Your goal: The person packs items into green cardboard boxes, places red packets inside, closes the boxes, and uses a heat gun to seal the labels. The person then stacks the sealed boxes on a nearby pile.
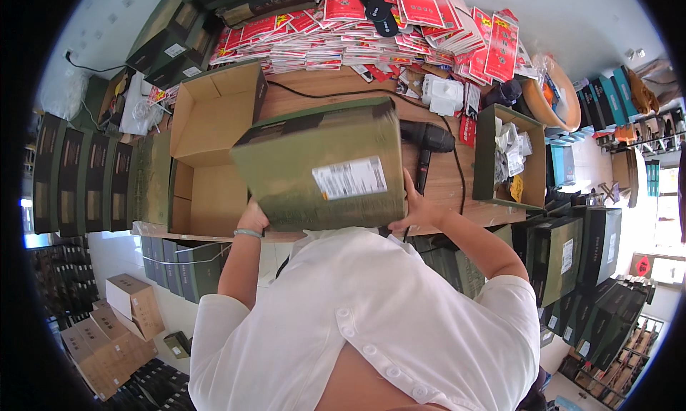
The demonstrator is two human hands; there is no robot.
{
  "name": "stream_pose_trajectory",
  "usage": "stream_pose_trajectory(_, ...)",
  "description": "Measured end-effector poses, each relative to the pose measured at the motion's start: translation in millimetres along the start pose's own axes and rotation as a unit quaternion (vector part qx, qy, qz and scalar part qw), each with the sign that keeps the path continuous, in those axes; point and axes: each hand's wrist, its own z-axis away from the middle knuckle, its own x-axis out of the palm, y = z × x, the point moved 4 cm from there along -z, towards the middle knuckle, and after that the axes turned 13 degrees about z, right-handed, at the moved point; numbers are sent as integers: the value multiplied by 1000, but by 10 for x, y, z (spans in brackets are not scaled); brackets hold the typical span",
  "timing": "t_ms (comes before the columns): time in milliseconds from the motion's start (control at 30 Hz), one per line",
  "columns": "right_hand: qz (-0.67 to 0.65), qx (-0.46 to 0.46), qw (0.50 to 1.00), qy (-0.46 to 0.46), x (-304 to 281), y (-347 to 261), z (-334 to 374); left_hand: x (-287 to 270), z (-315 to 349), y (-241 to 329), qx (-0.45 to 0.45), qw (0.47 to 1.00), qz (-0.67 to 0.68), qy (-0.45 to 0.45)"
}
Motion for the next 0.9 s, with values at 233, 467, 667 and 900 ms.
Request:
stream_pose_trajectory(233,-276,191,939,-75,368,763,-366,0,-49,11,-97,937,-194,273)
stream_pose_trajectory(467,-361,279,888,-59,478,885,-457,-246,-134,-27,-99,927,-231,279)
stream_pose_trajectory(667,-367,357,856,73,322,1211,-195,-249,-664,-246,-103,941,-254,200)
stream_pose_trajectory(900,-395,341,845,118,168,1245,88,405,-730,-474,-53,984,-165,30)
